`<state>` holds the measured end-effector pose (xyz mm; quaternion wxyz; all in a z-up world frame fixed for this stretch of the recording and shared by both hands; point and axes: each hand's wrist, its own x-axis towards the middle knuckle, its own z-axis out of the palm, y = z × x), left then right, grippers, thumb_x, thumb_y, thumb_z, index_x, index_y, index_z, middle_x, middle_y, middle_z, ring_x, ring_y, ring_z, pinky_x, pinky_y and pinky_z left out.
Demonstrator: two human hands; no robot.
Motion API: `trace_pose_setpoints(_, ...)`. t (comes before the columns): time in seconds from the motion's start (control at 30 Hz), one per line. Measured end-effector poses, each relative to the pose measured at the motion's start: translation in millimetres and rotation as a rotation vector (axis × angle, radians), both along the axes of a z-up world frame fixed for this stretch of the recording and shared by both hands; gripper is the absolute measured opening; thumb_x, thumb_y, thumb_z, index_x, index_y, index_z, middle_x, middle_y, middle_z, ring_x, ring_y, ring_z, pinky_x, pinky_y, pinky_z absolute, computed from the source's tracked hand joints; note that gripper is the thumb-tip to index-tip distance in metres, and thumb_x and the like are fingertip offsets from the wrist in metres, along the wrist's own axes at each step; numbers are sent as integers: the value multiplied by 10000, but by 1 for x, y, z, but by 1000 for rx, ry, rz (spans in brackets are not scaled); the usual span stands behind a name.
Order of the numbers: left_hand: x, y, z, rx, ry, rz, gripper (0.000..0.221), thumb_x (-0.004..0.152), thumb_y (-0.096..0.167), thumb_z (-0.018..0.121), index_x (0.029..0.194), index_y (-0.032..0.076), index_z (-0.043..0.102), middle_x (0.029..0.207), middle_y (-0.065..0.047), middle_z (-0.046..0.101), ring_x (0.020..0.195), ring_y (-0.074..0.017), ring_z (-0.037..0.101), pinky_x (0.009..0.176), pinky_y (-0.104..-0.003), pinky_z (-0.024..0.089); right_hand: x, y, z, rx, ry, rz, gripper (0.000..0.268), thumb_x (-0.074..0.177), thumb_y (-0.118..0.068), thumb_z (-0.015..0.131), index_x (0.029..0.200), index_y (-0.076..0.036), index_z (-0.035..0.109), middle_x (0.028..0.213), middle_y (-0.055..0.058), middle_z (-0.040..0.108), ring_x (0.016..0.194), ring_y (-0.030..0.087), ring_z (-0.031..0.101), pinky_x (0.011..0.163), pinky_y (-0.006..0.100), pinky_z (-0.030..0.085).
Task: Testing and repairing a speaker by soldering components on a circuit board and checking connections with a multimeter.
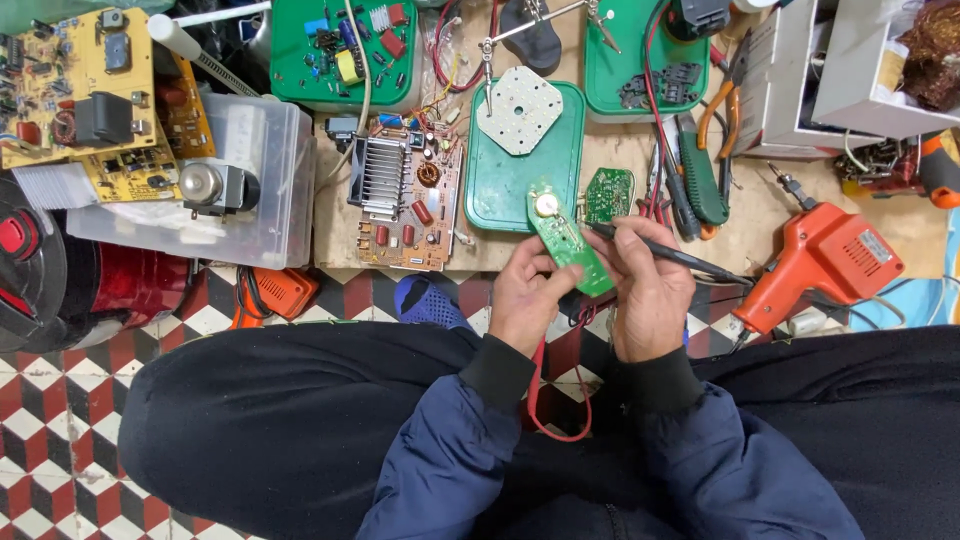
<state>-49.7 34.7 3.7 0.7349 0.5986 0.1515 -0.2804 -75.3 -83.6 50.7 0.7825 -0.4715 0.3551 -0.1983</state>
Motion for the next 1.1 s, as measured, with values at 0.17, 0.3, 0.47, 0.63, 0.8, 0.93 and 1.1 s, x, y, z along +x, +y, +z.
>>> trace_pose_setpoints(0.17, -8, 3, -4, -32, 44, 21, 550, 949, 156, 846, 1454, 46, 657, 1191, -107, 714, 728, -79, 596, 457, -202, 432, -14, -1, 0, 3, 40, 11, 164, 1062, -132, 717, 1186, -24, 720, 1092, 229, 793, 1083, 360, 850, 938, 440, 734)
trace_pose_setpoints(0.3, -8, 6, -18, -107, 123, 89, 440, 981, 191, 837, 1376, 53, 699, 1120, -59, 728, 575, -45, 501, 428, -217, 416, -14, -2, -3, -25, 24, 55, 170, 1064, -112, 708, 1202, -13, 723, 1075, 222, 796, 1080, 347, 851, 949, 397, 732)
trace_pose_setpoints(0.47, -8, 5, -26, -175, 154, 132, 371, 970, 177, 868, 1301, 71, 737, 1017, -12, 734, 470, -25, 480, 378, -210, 408, -13, 3, -3, -83, 5, 49, 176, 1068, -111, 715, 1208, -5, 727, 1071, 223, 800, 1054, 321, 856, 930, 348, 732)
trace_pose_setpoints(0.63, -6, 4, -16, -206, 162, 148, 336, 976, 153, 867, 1264, 50, 727, 910, 0, 666, 459, -25, 459, 376, -217, 399, -10, 7, -4, -154, -27, 56, 189, 1045, -70, 760, 1206, 29, 753, 1062, 245, 805, 1051, 318, 850, 933, 358, 728)
trace_pose_setpoints(0.8, -5, 2, -8, -233, 160, 167, 323, 982, 152, 863, 1247, 47, 710, 883, -4, 641, 461, -29, 458, 375, -220, 398, -11, 8, -5, -148, -38, 45, 196, 1046, -71, 758, 1214, 29, 750, 1064, 244, 810, 1046, 314, 852, 916, 358, 735)
trace_pose_setpoints(0.93, -5, 1, -14, -238, 133, 174, 394, 996, 154, 847, 1326, 39, 664, 930, -21, 638, 473, -48, 466, 375, -231, 412, -10, 7, -8, -142, -50, 54, 195, 1045, -59, 754, 1216, 34, 749, 1077, 251, 811, 1063, 329, 850, 914, 376, 736)
trace_pose_setpoints(1.1, -5, 2, -14, -224, 104, 179, 471, 1006, 148, 830, 1402, 34, 602, 965, -40, 631, 487, -56, 470, 379, -231, 419, -17, 3, -29, -163, -42, 66, 166, 1026, -48, 779, 1175, 25, 768, 1082, 236, 808, 1057, 311, 840, 938, 385, 719)
